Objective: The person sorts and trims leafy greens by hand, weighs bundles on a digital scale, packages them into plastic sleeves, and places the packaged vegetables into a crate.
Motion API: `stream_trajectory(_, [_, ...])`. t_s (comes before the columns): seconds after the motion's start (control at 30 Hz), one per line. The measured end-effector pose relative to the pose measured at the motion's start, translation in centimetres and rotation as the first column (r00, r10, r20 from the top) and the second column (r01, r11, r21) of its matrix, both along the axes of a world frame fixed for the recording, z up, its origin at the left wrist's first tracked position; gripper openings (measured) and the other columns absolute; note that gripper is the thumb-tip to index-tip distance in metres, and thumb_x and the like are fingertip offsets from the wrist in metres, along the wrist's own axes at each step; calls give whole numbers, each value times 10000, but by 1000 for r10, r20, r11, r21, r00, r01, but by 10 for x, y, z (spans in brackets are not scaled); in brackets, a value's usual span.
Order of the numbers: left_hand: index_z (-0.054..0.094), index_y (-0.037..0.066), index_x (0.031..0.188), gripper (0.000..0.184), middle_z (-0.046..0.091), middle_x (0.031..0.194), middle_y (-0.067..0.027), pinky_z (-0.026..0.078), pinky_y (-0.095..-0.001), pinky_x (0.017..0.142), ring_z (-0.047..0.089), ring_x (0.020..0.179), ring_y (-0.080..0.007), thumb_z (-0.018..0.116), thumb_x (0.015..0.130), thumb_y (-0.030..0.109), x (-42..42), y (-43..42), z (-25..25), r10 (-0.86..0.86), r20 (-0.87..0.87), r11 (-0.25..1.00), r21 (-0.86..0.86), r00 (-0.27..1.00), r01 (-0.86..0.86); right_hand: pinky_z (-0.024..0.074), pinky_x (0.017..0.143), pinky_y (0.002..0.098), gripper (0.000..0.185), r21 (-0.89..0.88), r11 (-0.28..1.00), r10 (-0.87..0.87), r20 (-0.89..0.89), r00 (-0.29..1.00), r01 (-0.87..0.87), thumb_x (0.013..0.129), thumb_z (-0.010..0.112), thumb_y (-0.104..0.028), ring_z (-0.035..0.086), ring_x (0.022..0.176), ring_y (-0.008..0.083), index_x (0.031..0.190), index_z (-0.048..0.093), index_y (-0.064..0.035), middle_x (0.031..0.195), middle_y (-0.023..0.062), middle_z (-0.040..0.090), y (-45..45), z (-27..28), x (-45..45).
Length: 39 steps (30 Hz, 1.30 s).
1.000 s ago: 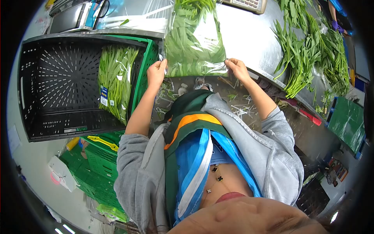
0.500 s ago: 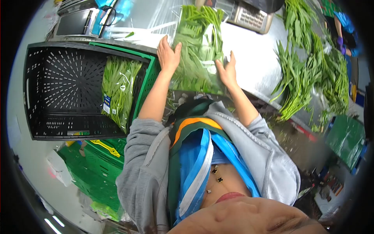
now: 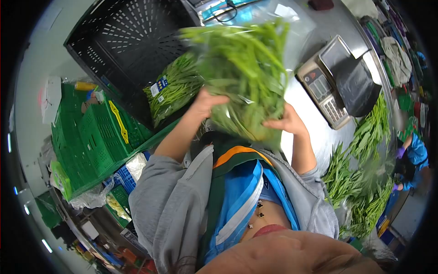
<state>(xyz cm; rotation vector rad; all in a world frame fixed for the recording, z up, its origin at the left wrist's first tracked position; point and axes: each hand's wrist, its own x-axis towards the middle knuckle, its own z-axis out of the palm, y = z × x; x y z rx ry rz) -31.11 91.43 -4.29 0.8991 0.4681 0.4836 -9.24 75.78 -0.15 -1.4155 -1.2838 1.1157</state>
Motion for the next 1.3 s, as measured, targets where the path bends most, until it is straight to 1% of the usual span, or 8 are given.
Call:
stream_trajectory(0.1, [585, -4, 978, 364, 616, 921, -76, 468, -278, 756, 595, 821, -176, 717, 639, 10, -66, 40, 36, 676, -156, 637, 615, 720, -464, 409, 872, 341, 627, 399, 915, -271, 505, 820, 56, 678, 712, -119, 543, 990, 234, 1235, 442, -21, 1102, 159, 554, 57, 42, -35])
stream_trajectory(0.13, [553, -7, 1023, 407, 614, 943, -69, 463, -300, 789, 588, 862, -180, 720, 653, 19, -84, 54, 40, 769, -26, 456, 723, 638, -520, 414, 863, 334, 573, 423, 906, -183, 326, 927, 30, 687, 702, -108, 547, 975, 233, 1205, 474, -16, 1081, 149, 560, 62, 65, -50])
stream_trajectory(0.23, [451, 61, 1186, 567, 564, 1094, -106, 435, -292, 838, 566, 968, -190, 683, 671, 14, -117, 82, 25, 909, 16, 130, 939, 417, -319, 441, 814, 329, 460, 495, 794, 336, 126, 933, -353, 750, 675, -155, 575, 914, 234, 1160, 517, -20, 1034, 108, 587, 75, 115, -102])
stream_trajectory(0.3, [436, 105, 1221, 598, 540, 1126, -117, 390, -369, 881, 526, 1022, -266, 668, 673, 48, -147, 110, -42, 914, -165, 75, 966, 371, 246, 443, 780, 355, 357, 697, 557, 506, 146, 850, -451, 786, 627, -143, 570, 917, 261, 1116, 554, -32, 1053, 100, 586, 85, 127, -143])
stream_trajectory(0.4, [430, 100, 1235, 581, 520, 1143, -129, 333, -442, 904, 477, 1057, -319, 653, 699, 112, -176, 110, -134, 785, -393, 87, 835, 478, 544, 445, 762, 352, 347, 795, 461, 721, -78, 688, -393, 801, 596, -116, 567, 910, 255, 1129, 541, -18, 1005, 105, 600, 89, 138, -200])
stream_trajectory(0.6, [430, 88, 1242, 469, 475, 1221, -141, 305, -443, 923, 437, 1120, -299, 539, 830, 284, -164, 170, -98, 817, -298, 212, 951, 493, 224, 448, 663, 274, 305, 666, 657, 749, -629, 208, -352, 830, 562, -124, 577, 879, 182, 1111, 542, -9, 983, 86, 605, 108, 141, -268])
stream_trajectory(0.9, [371, 141, 1306, 481, 358, 1353, -71, 193, -448, 1004, 300, 1261, -231, 331, 914, 416, -125, 178, -193, 771, -398, 241, 905, 497, 350, 435, 580, 264, 317, 678, 701, 708, -698, 105, -223, 890, 480, -131, 542, 771, 195, 1113, 500, 93, 1015, 175, 543, 118, 136, -300])
stream_trajectory(1.3, [597, 86, 965, 188, 539, 1150, -77, 294, -389, 944, 459, 1106, -278, 577, 778, 91, -202, -39, -96, 826, -164, 196, 981, 539, -1, 418, 545, 252, 311, 683, 632, 666, -720, -194, -366, 905, 445, -145, 525, 726, 174, 1105, 487, 89, 1037, 181, 541, 52, 133, -301])
